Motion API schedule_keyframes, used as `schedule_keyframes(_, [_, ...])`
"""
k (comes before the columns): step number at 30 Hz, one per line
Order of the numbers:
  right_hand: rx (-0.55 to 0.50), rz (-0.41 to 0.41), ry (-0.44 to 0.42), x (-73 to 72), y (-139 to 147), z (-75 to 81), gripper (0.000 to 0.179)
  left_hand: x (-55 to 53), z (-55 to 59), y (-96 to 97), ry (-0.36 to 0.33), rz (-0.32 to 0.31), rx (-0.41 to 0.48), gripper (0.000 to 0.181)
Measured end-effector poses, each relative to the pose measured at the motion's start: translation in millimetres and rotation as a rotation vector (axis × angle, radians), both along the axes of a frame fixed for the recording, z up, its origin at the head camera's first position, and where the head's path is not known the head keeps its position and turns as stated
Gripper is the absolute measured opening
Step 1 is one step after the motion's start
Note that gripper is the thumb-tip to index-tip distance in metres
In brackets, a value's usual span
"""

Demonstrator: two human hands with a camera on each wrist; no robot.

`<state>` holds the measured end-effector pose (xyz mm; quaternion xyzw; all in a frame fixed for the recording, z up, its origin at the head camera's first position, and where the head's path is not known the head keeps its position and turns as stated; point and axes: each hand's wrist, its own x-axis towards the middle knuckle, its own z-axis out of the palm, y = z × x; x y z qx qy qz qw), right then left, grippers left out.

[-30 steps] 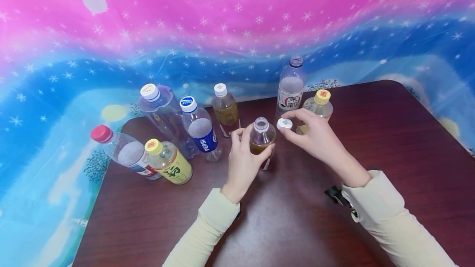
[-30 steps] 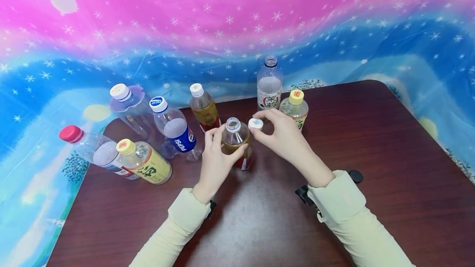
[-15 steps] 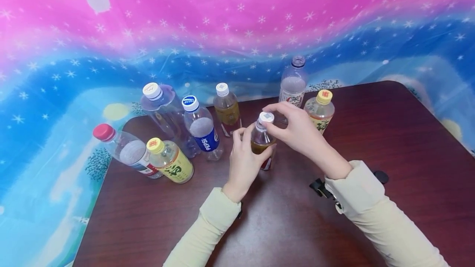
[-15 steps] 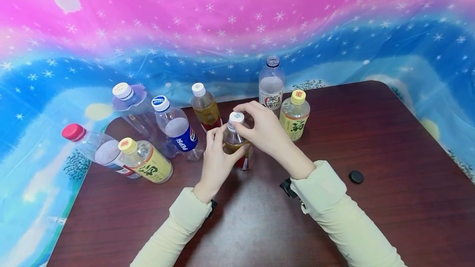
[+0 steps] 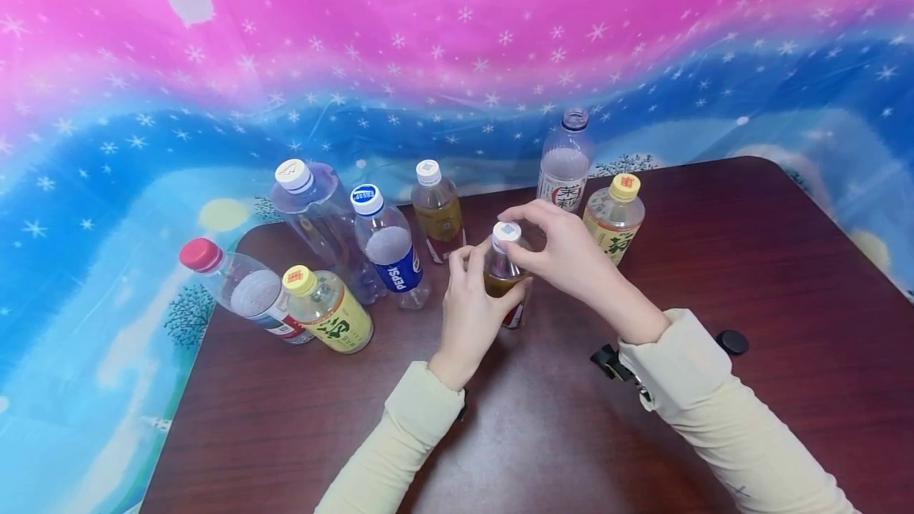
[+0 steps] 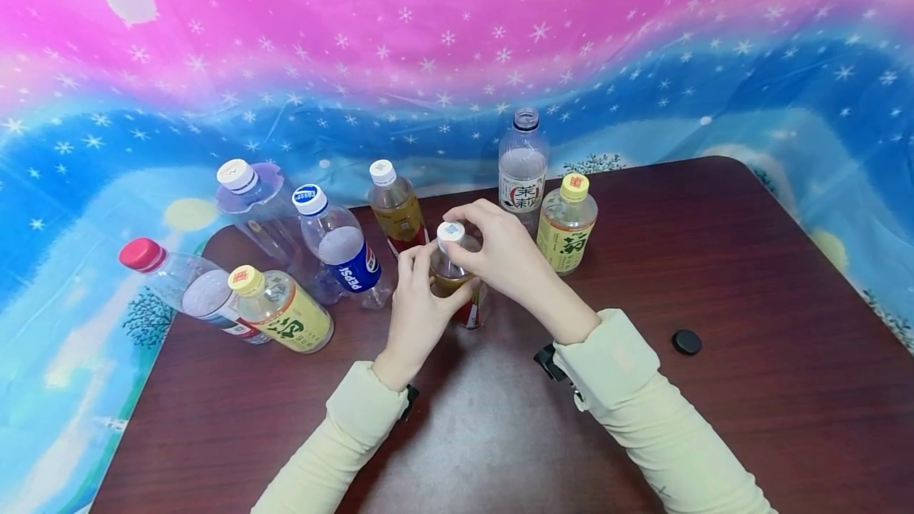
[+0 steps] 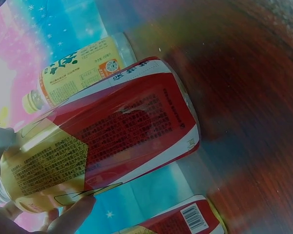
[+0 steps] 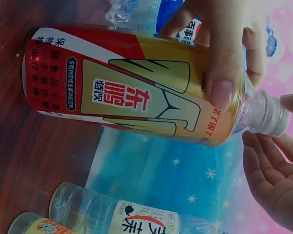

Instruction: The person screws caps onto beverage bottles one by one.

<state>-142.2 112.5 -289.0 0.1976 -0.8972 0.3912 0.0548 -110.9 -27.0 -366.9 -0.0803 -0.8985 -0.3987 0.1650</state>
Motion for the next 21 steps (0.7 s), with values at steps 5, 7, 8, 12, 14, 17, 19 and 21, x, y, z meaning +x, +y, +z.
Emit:
schedule_keyframes(5, [0.005,-0.009,0.000,-0.3,-0.6,-0.2,0.033,0.1,0.7,0.2,0.005,0.006,-0.012,0.065])
schedule_keyframes(7, [0.003,-0.020,-0.002,-0.5,-0.8,-0.2,0.032,0.1,0.7,0.2,0.001,0.006,-0.009,0.065])
schedule_keyframes(8, [0.000,-0.027,-0.004,-0.7,-0.8,-0.4,0.032,0.1,0.8,0.3,0.001,0.005,-0.009,0.066])
schedule_keyframes(12, [-0.015,-0.063,-0.009,-1.8,-1.1,-1.4,0.031,-0.3,0.4,0.8,-0.004,0.003,-0.008,0.066])
schedule_keyframes(14, [-0.017,-0.074,-0.016,-2.5,-1.3,-1.9,0.031,-0.4,0.3,0.8,-0.004,0.002,-0.006,0.066])
schedule_keyframes(17, [-0.009,-0.056,-0.023,-2.8,-0.9,-2.5,0.037,-0.4,0.1,0.5,0.002,0.004,-0.005,0.065])
schedule_keyframes(19, [0.000,-0.011,-0.018,-2.5,0.3,-2.4,0.043,-0.6,-0.3,0.4,0.009,0.005,-0.004,0.065])
schedule_keyframes(21, [0.008,0.049,0.002,-1.8,2.6,-2.0,0.047,-0.9,-0.6,0.4,0.012,0.006,-0.005,0.065])
